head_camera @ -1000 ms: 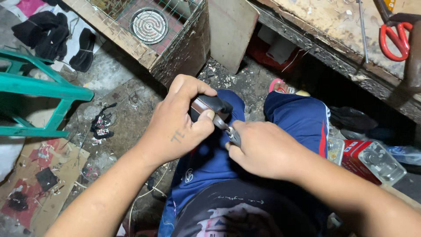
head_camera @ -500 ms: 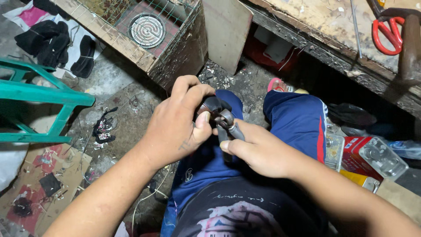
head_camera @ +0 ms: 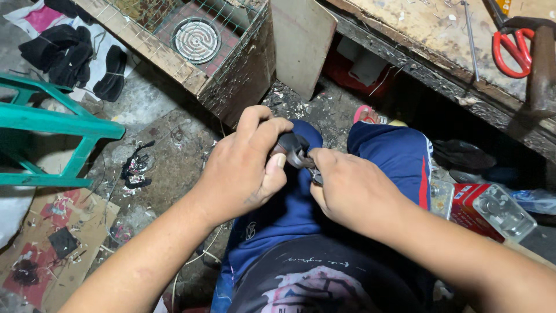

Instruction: The person sits on the floor with a shoe upper and last across their lap. They hammer tacks into the shoe with a hammer, use pliers to grip and pull material, work on the shoe with a small metal tool, and turn the shoe over to work on its other side.

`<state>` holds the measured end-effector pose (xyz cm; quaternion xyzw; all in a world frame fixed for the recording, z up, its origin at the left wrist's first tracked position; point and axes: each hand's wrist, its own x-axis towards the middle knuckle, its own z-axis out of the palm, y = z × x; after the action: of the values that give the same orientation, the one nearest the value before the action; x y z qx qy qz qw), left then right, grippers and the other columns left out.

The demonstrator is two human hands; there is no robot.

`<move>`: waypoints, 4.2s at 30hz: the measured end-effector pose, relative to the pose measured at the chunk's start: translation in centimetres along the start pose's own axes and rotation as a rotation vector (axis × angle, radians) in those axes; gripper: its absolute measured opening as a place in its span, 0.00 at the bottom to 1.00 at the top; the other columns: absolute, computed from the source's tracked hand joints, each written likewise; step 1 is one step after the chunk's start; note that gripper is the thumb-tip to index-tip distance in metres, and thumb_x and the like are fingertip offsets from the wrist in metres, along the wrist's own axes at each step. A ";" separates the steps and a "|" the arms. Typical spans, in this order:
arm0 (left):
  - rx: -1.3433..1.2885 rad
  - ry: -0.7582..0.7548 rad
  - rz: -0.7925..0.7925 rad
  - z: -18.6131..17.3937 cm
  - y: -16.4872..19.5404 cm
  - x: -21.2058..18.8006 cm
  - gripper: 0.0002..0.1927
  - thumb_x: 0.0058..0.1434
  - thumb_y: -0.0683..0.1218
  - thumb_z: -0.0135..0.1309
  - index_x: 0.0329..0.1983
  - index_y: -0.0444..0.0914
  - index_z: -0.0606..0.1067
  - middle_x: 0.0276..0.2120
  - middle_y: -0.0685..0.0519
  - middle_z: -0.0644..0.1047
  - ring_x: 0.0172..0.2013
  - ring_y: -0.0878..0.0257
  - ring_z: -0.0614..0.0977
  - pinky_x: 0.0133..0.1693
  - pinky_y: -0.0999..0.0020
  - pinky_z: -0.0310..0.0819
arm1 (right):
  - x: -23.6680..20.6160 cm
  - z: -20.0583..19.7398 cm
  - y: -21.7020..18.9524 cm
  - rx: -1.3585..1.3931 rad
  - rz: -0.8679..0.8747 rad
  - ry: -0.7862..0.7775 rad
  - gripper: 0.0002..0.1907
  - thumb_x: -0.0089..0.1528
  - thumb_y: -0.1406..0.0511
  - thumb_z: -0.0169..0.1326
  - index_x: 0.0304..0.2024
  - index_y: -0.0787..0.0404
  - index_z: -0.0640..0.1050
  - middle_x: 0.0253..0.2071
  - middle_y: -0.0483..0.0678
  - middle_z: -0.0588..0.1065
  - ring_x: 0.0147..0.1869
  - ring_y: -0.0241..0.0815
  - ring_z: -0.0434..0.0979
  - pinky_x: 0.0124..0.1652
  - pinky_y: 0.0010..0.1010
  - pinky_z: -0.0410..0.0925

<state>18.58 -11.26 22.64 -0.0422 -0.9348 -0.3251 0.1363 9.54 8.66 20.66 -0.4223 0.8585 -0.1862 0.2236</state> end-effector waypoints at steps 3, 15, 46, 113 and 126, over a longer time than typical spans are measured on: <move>-0.108 -0.008 -0.089 -0.3 -0.1 0.0 0.21 0.65 0.44 0.50 0.61 0.37 0.70 0.53 0.40 0.69 0.45 0.41 0.80 0.45 0.51 0.76 | 0.8 0.2 -0.5 -0.041 0.006 0.016 0.23 0.59 0.63 0.56 0.52 0.68 0.70 0.40 0.62 0.77 0.45 0.63 0.79 0.46 0.48 0.71; -0.102 -0.079 -0.216 -0.3 -0.3 1.0 0.18 0.57 0.47 0.51 0.51 0.42 0.73 0.49 0.44 0.69 0.40 0.46 0.82 0.44 0.52 0.76 | 1.4 -1.0 -1.4 0.040 0.045 0.022 0.16 0.62 0.59 0.53 0.44 0.65 0.73 0.35 0.61 0.78 0.41 0.64 0.80 0.43 0.51 0.71; 0.019 -0.058 -0.173 -0.7 -0.2 0.5 0.16 0.57 0.45 0.54 0.50 0.42 0.77 0.49 0.44 0.70 0.40 0.45 0.81 0.43 0.53 0.76 | 2.0 0.6 -0.9 0.158 0.019 0.019 0.16 0.62 0.56 0.54 0.38 0.65 0.74 0.30 0.62 0.78 0.36 0.64 0.79 0.38 0.53 0.69; -0.269 -0.012 -0.155 12.4 -6.0 -4.6 0.23 0.62 0.43 0.55 0.61 0.36 0.69 0.62 0.40 0.67 0.60 0.42 0.75 0.61 0.57 0.70 | -0.5 9.9 5.2 0.220 0.177 -0.076 0.14 0.64 0.61 0.50 0.39 0.68 0.71 0.35 0.66 0.77 0.42 0.68 0.78 0.43 0.55 0.69; -0.333 -0.032 -0.120 12.8 -6.4 -4.0 0.24 0.63 0.45 0.60 0.61 0.34 0.70 0.65 0.38 0.66 0.62 0.42 0.74 0.62 0.56 0.69 | -0.1 11.0 6.1 0.225 0.157 -0.056 0.15 0.65 0.59 0.52 0.39 0.68 0.71 0.36 0.65 0.77 0.44 0.67 0.77 0.44 0.54 0.68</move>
<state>18.43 -8.30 8.13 -0.0134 -0.8709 -0.4824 0.0929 11.66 10.81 8.43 -0.3309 0.8561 -0.2515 0.3073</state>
